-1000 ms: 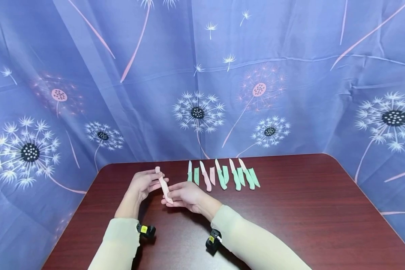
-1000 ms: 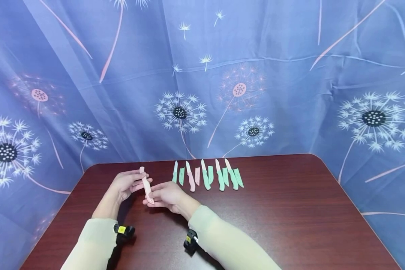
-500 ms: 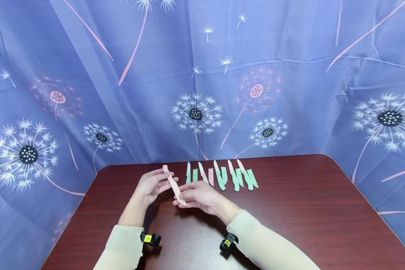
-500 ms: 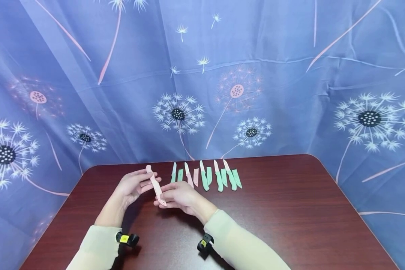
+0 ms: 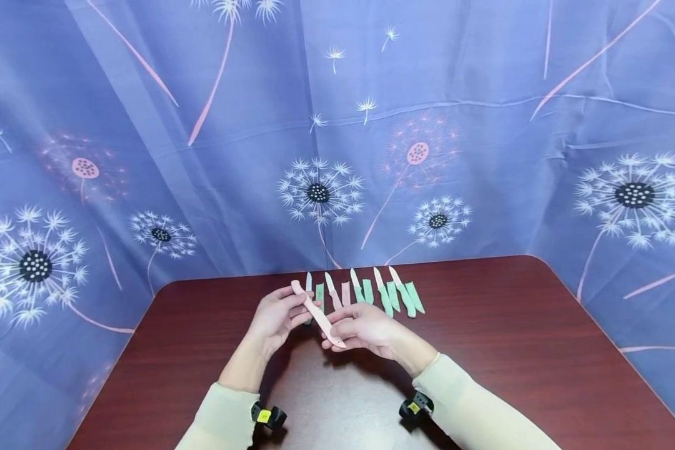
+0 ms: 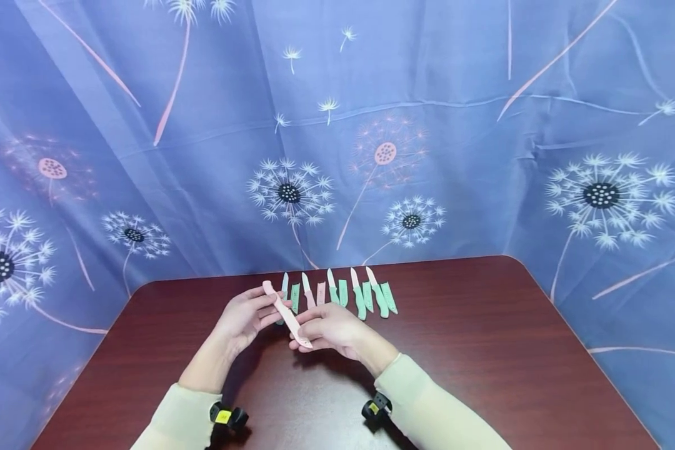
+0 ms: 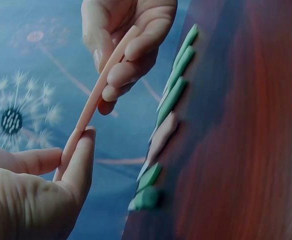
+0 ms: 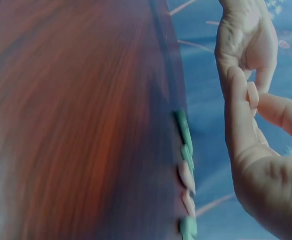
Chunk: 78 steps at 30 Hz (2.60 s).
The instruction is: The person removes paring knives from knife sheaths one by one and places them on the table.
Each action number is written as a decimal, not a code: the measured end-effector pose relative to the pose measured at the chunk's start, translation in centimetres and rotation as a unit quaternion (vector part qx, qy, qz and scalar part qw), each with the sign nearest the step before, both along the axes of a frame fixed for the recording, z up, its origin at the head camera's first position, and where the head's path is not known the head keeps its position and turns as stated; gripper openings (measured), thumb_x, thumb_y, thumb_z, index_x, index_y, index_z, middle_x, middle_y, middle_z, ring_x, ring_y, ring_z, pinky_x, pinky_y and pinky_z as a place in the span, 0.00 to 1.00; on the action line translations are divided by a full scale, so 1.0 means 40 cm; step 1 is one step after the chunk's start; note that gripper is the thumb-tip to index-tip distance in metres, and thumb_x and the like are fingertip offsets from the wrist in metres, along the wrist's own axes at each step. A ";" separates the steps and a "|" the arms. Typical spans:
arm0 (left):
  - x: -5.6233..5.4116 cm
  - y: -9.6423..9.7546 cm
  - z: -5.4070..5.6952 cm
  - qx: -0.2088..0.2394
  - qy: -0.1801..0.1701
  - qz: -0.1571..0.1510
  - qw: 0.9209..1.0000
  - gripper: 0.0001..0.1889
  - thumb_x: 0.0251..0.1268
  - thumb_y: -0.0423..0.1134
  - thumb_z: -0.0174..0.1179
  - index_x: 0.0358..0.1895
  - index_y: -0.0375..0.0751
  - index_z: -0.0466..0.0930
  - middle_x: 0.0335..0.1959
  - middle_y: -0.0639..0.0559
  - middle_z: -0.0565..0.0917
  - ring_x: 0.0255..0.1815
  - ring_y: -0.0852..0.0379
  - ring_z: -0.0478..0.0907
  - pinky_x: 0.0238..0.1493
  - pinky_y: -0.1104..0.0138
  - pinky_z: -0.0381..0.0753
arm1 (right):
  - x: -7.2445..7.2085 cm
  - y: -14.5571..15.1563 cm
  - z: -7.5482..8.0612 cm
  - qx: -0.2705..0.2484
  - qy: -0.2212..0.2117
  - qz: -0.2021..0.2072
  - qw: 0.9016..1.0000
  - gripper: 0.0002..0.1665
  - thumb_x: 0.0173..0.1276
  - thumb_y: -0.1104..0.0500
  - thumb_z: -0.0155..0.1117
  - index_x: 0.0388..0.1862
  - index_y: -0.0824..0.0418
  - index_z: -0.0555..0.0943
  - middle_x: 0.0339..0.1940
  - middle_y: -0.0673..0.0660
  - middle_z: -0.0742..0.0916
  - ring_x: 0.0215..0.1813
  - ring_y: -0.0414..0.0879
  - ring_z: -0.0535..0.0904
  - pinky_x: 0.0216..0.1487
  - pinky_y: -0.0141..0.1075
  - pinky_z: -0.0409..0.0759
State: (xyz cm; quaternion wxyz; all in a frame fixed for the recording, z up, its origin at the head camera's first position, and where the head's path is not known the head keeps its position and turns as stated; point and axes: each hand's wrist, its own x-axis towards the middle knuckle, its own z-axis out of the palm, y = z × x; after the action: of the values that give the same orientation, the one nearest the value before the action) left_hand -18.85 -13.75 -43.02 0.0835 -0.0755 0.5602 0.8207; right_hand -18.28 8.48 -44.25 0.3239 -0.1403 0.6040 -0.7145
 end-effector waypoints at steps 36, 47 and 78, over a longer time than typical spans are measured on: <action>0.041 0.126 0.022 -0.133 0.137 -0.038 0.981 0.18 0.62 0.18 0.68 0.56 0.22 0.80 0.45 0.34 0.89 0.41 0.51 0.91 0.48 0.54 0.89 | -0.010 0.193 0.082 0.256 0.353 -0.064 0.898 0.09 0.71 0.69 0.69 0.45 0.59 0.91 0.31 0.47 0.90 0.30 0.44 0.82 0.30 0.31 0.77; 0.058 0.127 0.039 -0.452 0.263 0.004 0.853 0.14 0.58 0.37 0.81 0.48 0.46 0.93 0.35 0.59 0.92 0.41 0.61 0.86 0.34 0.68 0.78 | -0.003 0.180 0.094 0.292 0.460 -0.114 0.830 0.05 0.70 0.65 0.74 0.43 0.57 0.91 0.32 0.42 0.88 0.33 0.36 0.79 0.38 0.34 0.80; 0.074 0.160 0.060 -0.660 0.527 0.189 0.501 0.07 0.68 0.32 0.66 0.44 0.46 0.91 0.38 0.52 0.84 0.48 0.46 0.81 0.70 0.35 0.66 | 0.010 0.140 0.094 0.321 0.764 -0.254 0.499 0.09 0.67 0.62 0.73 0.46 0.59 0.89 0.42 0.54 0.89 0.50 0.55 0.83 0.72 0.63 0.69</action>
State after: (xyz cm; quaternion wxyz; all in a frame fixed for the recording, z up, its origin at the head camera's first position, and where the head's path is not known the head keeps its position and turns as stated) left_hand -15.90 -7.35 -40.61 -0.4586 0.2336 0.8519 0.0968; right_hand -17.86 14.07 -40.50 -0.4363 -0.3590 0.8135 -0.1376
